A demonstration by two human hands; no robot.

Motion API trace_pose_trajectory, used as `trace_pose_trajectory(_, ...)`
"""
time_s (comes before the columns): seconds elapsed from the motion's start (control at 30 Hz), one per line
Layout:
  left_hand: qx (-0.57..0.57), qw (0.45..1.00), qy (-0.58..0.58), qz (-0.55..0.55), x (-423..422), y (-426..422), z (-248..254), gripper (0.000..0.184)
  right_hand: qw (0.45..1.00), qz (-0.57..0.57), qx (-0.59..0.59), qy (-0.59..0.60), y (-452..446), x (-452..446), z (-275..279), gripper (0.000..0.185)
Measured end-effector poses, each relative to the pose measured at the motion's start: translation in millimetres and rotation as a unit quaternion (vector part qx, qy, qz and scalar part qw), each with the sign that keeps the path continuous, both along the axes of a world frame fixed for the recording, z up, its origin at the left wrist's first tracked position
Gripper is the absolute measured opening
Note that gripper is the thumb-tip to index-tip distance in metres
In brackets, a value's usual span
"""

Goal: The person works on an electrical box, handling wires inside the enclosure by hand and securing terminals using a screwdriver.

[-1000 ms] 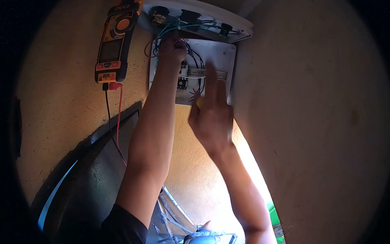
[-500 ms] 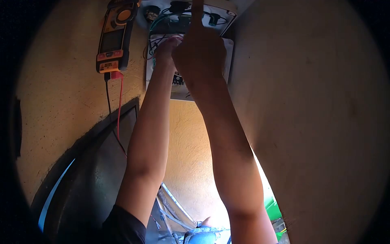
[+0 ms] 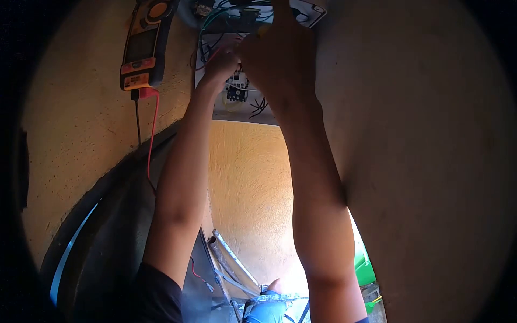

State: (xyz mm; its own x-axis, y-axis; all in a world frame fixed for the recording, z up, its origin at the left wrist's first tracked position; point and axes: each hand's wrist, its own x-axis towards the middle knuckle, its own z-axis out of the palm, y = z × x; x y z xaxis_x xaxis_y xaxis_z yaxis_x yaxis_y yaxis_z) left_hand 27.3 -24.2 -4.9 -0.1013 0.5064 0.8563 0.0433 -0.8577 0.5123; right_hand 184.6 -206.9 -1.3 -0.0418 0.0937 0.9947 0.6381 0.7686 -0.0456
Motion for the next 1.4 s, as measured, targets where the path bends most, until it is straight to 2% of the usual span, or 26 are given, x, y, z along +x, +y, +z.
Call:
trace_pose_trajectory(0.07,0.034,0.999,0.007,-0.012,1.6,12.6,0.3,0.007,0.999,0.014,-0.040,0.017,-17.6,-2.6,0.5,0.048)
trace_pose_trajectory(0.13,0.052,0.994,0.027,0.092,4.5,12.6,3.6,0.009,0.996,0.012,-0.060,0.067,-34.3,-4.7,-0.8,0.073)
trace_pose_trajectory(0.17,0.065,0.995,-0.002,0.076,7.4,12.6,3.2,0.010,0.996,0.013,-0.062,0.067,-26.9,-4.4,-1.9,0.073)
trace_pose_trajectory(0.23,0.077,0.993,0.014,0.091,6.1,14.5,5.0,0.012,0.996,0.030,0.034,0.071,-13.5,-3.1,-3.0,0.068)
trace_pose_trajectory(0.3,0.089,0.990,0.029,0.107,1.5,19.3,9.1,0.014,0.998,0.020,0.003,0.064,-15.7,0.9,-1.6,0.067)
trace_pose_trajectory(0.37,0.097,0.966,0.124,0.203,-6.5,27.1,11.8,0.021,0.998,0.013,-0.031,0.058,-14.5,0.5,-2.1,0.066)
trace_pose_trajectory(0.47,0.069,0.959,0.156,0.227,-7.2,20.4,13.4,0.024,0.997,0.008,0.043,0.059,-19.9,-2.7,-1.0,0.066)
trace_pose_trajectory(0.5,0.070,0.959,0.155,0.228,-7.2,17.1,13.9,0.024,0.996,0.017,-0.037,0.074,-44.5,-8.0,-1.4,0.067)
trace_pose_trajectory(0.53,0.092,0.937,0.176,0.286,-7.0,13.5,13.1,0.023,0.989,0.025,-0.116,0.089,-58.0,-11.0,-1.0,0.067)
trace_pose_trajectory(0.57,0.113,0.912,0.196,0.342,-6.5,9.7,13.8,0.022,0.989,0.027,-0.115,0.090,-45.0,-8.5,-0.6,0.067)
trace_pose_trajectory(0.63,0.106,0.921,0.184,0.326,-7.1,23.2,16.4,0.022,0.996,0.051,0.009,0.068,-16.5,-6.1,-0.5,0.066)
trace_pose_trajectory(0.77,0.103,0.923,0.182,0.323,-7.9,25.0,18.6,0.022,0.991,0.055,-0.033,0.121,-51.9,-7.2,-9.9,0.061)
trace_pose_trajectory(0.83,0.131,0.922,0.164,0.326,-4.9,37.7,17.3,0.023,0.983,0.153,0.021,0.103,-59.8,-3.6,-19.9,0.053)
trace_pose_trajectory(0.87,0.158,0.920,0.145,0.329,-3.7,43.8,16.9,0.024,0.983,0.152,0.021,0.104,-49.0,-2.7,-21.7,0.053)
trace_pose_trajectory(0.9,0.159,0.920,0.145,0.329,-2.1,41.4,15.8,0.024,0.985,0.101,0.099,0.100,-28.7,-1.7,-25.0,0.049)
trace_pose_trajectory(0.93,0.199,0.884,0.165,0.389,0.2,37.2,10.9,0.024,0.979,0.049,0.176,0.095,-16.4,-1.9,-28.7,0.045)
trace_pose_trajectory(0.97,0.238,0.843,0.183,0.447,3.2,32.8,5.4,0.023,0.978,0.049,0.176,0.095,-10.2,2.2,-37.8,0.045)
trace_pose_trajectory(1.0,0.239,0.841,0.182,0.450,11.5,21.7,0.7,0.023,0.990,0.067,0.102,0.073,-11.5,6.4,-49.8,0.036)
trace_pose_trajectory(1.03,0.175,0.852,0.160,0.467,22.1,10.5,-3.8,0.022,0.995,0.081,0.027,0.050,-11.9,8.2,-61.0,0.027)
trace_pose_trajectory(1.07,0.111,0.859,0.137,0.481,29.5,-0.3,-5.1,0.021,0.995,0.083,0.028,0.049,-8.5,10.5,-70.4,0.027)
trace_pose_trajectory(1.1,0.160,0.849,0.144,0.482,30.3,4.6,-8.2,0.021,0.996,0.084,-0.009,0.024,-3.9,12.9,-79.6,0.022)
trace_pose_trajectory(1.13,0.160,0.849,0.143,0.484,30.6,11.6,-9.9,0.021,0.995,0.085,-0.046,-0.002,1.2,15.5,-86.5,0.018)
trace_pose_trajectory(1.2,0.270,0.854,0.048,0.442,33.4,16.2,-12.2,0.020,0.995,0.080,-0.054,-0.011,11.3,21.4,-97.1,0.018)
trace_pose_trajectory(1.27,0.291,0.849,0.012,0.442,37.5,9.6,-23.9,0.016,0.995,0.077,-0.063,-0.020,13.2,28.1,-103.7,0.018)
trace_pose_trajectory(1.33,0.309,0.841,-0.025,0.443,37.6,-12.0,-46.5,0.011,0.987,0.080,-0.138,-0.027,9.9,33.8,-110.1,0.020)
trace_pose_trajectory(1.4,0.289,0.815,-0.130,0.485,34.2,-32.4,-71.0,0.011,0.987,0.073,-0.134,-0.040,12.1,39.9,-118.3,0.019)
